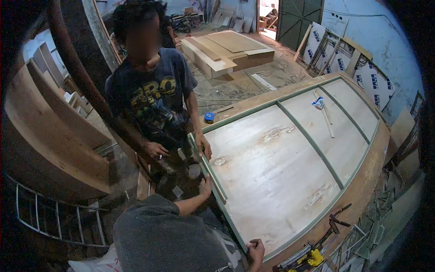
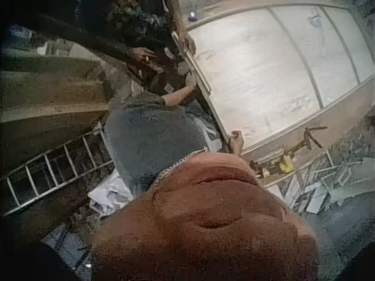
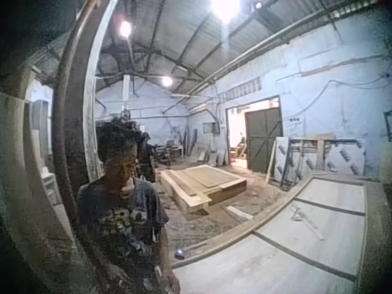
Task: The person works on a wooden panel by using a nail gun, measuring the board with a tape measure alongside another person, and aligning and fitting wooden strips along the edges by hand.
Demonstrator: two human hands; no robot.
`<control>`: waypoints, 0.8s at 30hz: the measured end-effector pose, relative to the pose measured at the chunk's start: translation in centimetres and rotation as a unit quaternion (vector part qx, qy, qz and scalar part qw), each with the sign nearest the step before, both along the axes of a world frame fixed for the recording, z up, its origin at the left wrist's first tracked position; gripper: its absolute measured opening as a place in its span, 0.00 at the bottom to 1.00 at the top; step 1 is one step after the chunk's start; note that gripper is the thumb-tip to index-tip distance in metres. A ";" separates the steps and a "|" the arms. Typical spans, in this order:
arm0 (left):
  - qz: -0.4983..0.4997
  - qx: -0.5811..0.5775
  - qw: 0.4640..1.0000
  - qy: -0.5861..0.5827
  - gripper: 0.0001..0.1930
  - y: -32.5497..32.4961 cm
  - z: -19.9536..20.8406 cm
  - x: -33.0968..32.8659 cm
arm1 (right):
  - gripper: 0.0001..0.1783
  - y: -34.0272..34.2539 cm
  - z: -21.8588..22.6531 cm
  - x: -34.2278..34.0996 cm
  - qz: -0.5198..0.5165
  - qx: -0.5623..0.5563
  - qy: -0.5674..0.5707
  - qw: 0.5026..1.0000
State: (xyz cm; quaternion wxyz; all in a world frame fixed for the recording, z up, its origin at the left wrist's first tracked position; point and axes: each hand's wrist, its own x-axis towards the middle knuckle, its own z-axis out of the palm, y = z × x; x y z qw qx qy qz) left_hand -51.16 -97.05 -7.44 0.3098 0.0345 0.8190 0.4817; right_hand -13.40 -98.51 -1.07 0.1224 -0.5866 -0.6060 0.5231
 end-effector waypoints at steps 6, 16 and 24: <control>-0.054 0.055 0.997 -0.030 0.52 0.0 -6.5 -2.2 | 0.11 0.4 -3.1 1.3 0.048 0.049 -0.049 0.996; -0.116 0.119 0.976 -0.140 0.49 -0.2 -2.2 -1.7 | 0.18 0.8 -3.5 1.4 -0.033 -0.029 0.091 0.995; -0.255 0.124 0.956 -0.074 0.46 -1.3 -0.3 -3.2 | 0.08 -0.2 -5.2 2.9 -0.100 0.000 0.081 0.992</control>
